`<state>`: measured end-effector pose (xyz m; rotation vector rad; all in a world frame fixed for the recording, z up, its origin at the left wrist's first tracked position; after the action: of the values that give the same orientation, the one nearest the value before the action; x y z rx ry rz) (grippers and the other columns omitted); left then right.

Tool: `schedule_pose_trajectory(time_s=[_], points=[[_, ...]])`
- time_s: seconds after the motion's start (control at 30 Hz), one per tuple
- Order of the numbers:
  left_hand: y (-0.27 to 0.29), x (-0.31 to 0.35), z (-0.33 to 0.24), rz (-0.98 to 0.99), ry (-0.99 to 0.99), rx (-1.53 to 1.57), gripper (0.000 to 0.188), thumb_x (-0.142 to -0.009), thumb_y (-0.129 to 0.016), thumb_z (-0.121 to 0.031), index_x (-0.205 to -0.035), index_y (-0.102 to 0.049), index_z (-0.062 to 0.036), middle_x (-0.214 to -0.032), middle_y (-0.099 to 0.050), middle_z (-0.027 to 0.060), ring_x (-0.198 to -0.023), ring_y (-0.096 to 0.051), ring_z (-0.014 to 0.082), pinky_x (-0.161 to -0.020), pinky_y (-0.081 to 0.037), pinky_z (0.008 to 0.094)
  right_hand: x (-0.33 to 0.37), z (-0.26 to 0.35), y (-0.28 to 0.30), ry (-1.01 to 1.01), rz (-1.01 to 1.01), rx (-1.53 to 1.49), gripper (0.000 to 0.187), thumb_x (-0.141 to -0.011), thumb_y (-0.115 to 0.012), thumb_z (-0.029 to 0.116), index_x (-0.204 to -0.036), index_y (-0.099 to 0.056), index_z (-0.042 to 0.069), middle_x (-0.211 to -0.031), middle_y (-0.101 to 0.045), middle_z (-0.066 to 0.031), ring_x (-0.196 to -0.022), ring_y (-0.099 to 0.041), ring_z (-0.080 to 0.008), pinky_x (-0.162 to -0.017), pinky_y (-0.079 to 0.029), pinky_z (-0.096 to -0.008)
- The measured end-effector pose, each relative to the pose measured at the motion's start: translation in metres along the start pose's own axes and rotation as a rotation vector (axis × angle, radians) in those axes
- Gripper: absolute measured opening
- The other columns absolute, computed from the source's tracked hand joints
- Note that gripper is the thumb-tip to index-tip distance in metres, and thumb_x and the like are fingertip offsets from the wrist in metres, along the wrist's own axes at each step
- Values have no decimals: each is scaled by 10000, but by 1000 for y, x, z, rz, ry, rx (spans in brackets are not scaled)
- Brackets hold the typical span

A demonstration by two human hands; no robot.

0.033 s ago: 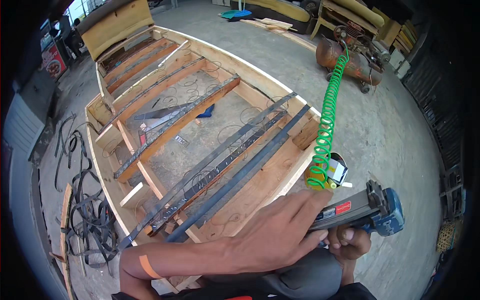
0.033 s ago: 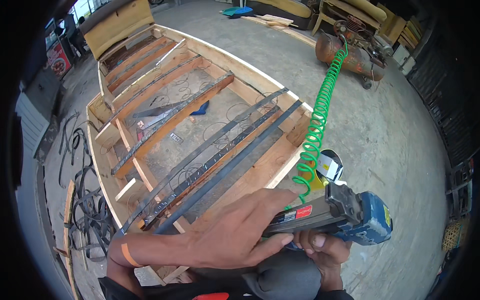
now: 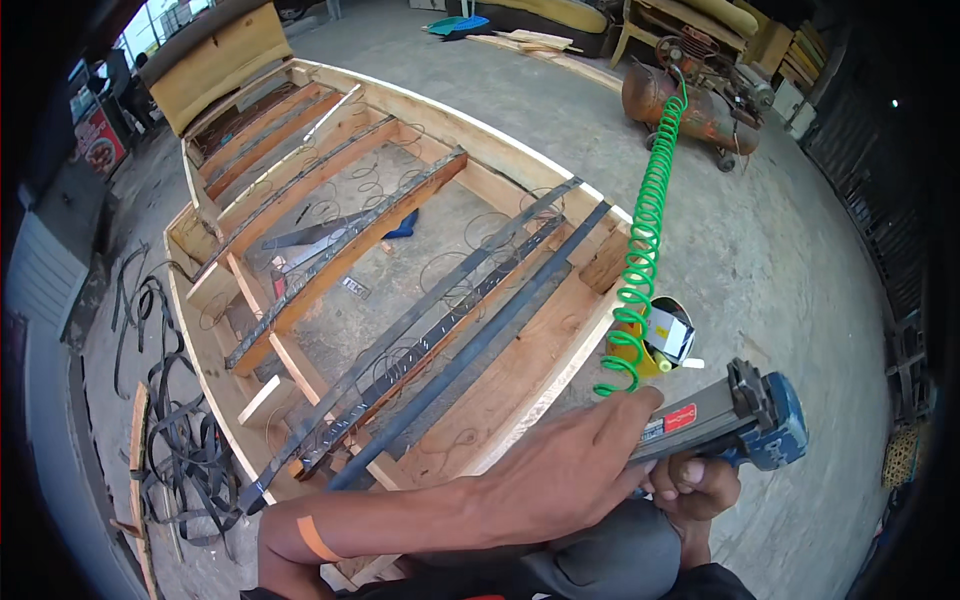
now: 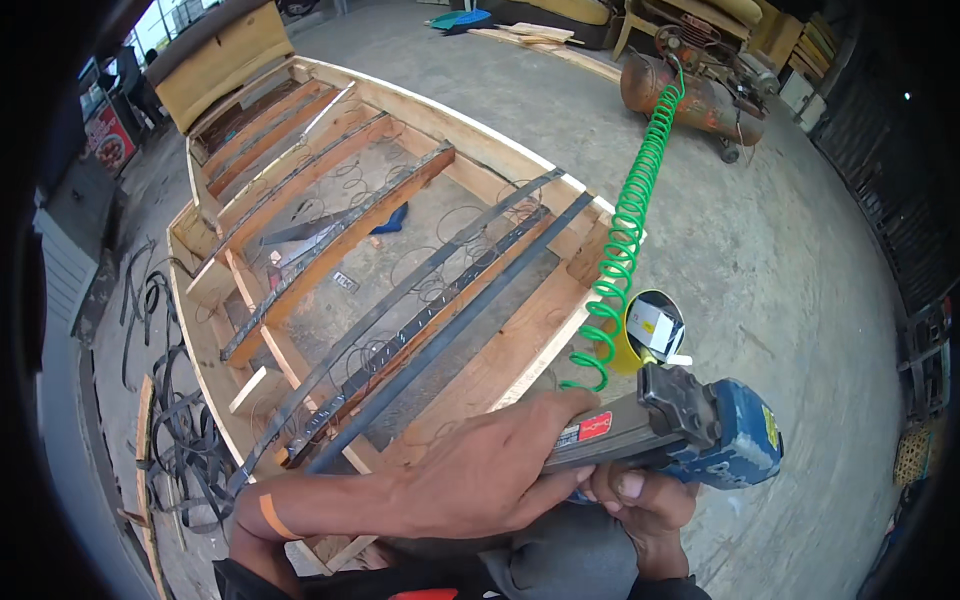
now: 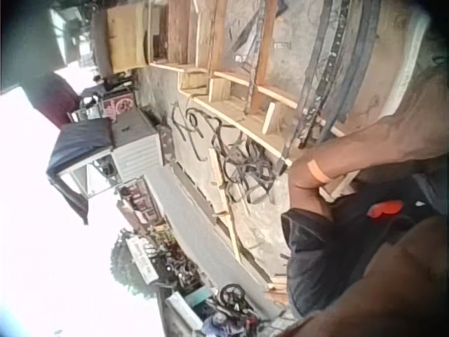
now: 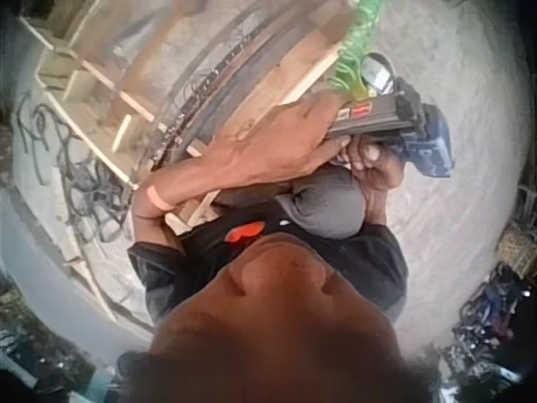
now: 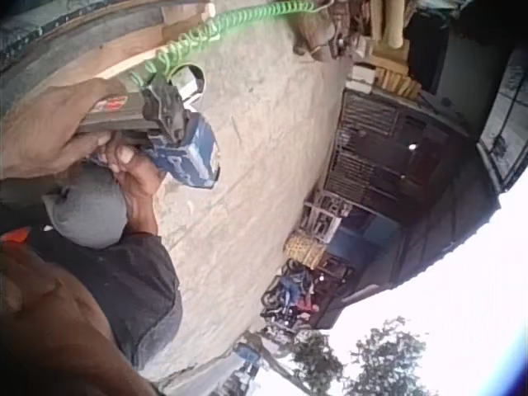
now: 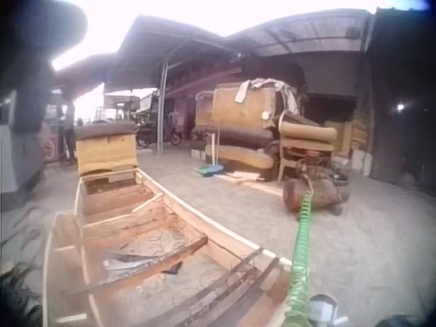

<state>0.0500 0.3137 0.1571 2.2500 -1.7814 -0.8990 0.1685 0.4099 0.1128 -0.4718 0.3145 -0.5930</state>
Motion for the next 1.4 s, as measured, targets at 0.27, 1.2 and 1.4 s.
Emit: schedule_pose_trajectory(time_s=[0.27, 1.2, 1.4], points=[[-90, -37, 46, -24, 95, -447, 671, -802, -824, -149, -1309, -494, 141, -1109, -651, 255, -811, -731, 343, -637, -610, 363, 2, -46, 104, -167, -202, -252, 426, -740, -576, 125, -1115, -600, -77, -603, -484, -67, -502, -501, -192, -578, -484, -415], [-39, 7, 27, -123, 243, -635, 551, -874, -792, -511, -732, -461, -94, -561, -586, 96, -398, -590, 199, -365, -420, 362, -18, -31, 77, -29, -254, -403, 145, -825, -572, 83, -887, -597, -46, -569, -470, -32, -484, -529, -168, -484, -476, -355], [-9, 12, 24, -369, 50, -402, 474, -886, -799, -413, -880, -512, -35, -585, -597, 110, -439, -620, 211, -399, -487, 383, -17, -35, 43, 29, -180, -196, 302, -828, -578, 82, -1077, -578, -89, -574, -445, -37, -471, -474, -157, -473, -446, -350]])
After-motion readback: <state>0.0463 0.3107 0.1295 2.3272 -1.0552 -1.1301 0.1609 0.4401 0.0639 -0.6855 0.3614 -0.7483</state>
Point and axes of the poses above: each hand's wrist, its own x-axis away from the middle knuckle, its own y-axis out of the back of the hand, z = x × y, the point moved 9 cm from there along -x, towards the middle knuckle
